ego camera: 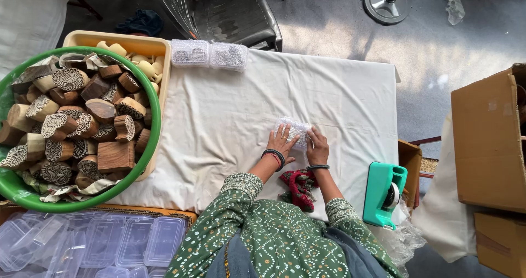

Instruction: The person wraps a wooden stamp in bubble wrap and secures it with tape. They then wipe another wooden stamp with a cloth and place it into a small plastic container.

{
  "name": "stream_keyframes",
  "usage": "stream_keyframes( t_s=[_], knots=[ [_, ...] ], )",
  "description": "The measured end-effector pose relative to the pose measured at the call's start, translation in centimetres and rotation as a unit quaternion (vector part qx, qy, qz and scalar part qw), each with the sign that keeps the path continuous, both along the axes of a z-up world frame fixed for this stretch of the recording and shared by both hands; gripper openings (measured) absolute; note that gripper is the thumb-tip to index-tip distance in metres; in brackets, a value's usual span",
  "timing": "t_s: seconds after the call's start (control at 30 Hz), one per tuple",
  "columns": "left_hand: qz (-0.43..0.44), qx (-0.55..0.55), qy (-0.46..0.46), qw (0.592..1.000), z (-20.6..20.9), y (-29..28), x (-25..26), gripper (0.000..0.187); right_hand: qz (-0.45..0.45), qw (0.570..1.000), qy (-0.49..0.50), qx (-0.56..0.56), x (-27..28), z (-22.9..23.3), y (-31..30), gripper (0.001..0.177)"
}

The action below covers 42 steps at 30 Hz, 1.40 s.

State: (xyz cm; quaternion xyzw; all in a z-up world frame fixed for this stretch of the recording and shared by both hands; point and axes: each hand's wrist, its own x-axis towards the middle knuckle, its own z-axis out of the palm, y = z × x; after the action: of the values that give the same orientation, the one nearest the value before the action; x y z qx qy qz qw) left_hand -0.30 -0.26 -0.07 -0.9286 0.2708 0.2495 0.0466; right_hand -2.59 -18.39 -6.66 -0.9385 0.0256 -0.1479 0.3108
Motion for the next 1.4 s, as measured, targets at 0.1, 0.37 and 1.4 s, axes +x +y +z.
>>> stream_keyframes(
  t_s=[0.1, 0.37, 1.4],
  knots=[
    [-0.002, 0.011, -0.005, 1.0, -0.9, -0.4, 0.2, 0.101, 0.064, 0.993, -0.009, -0.101, -1.2, 4.0, 1.1, 0.026],
    [0.001, 0.021, 0.014, 1.0, -1.6, -0.6, 0.5, 0.103, -0.11, 0.934, 0.053, 0.335, -1.4, -4.3, -6.2, 0.028],
    [0.006, 0.021, 0.025, 0.999, -2.3, -1.0, 0.6, 0.113, -0.149, 0.925, 0.173, 0.302, -7.9, -4.5, -2.9, 0.067]
  ],
)
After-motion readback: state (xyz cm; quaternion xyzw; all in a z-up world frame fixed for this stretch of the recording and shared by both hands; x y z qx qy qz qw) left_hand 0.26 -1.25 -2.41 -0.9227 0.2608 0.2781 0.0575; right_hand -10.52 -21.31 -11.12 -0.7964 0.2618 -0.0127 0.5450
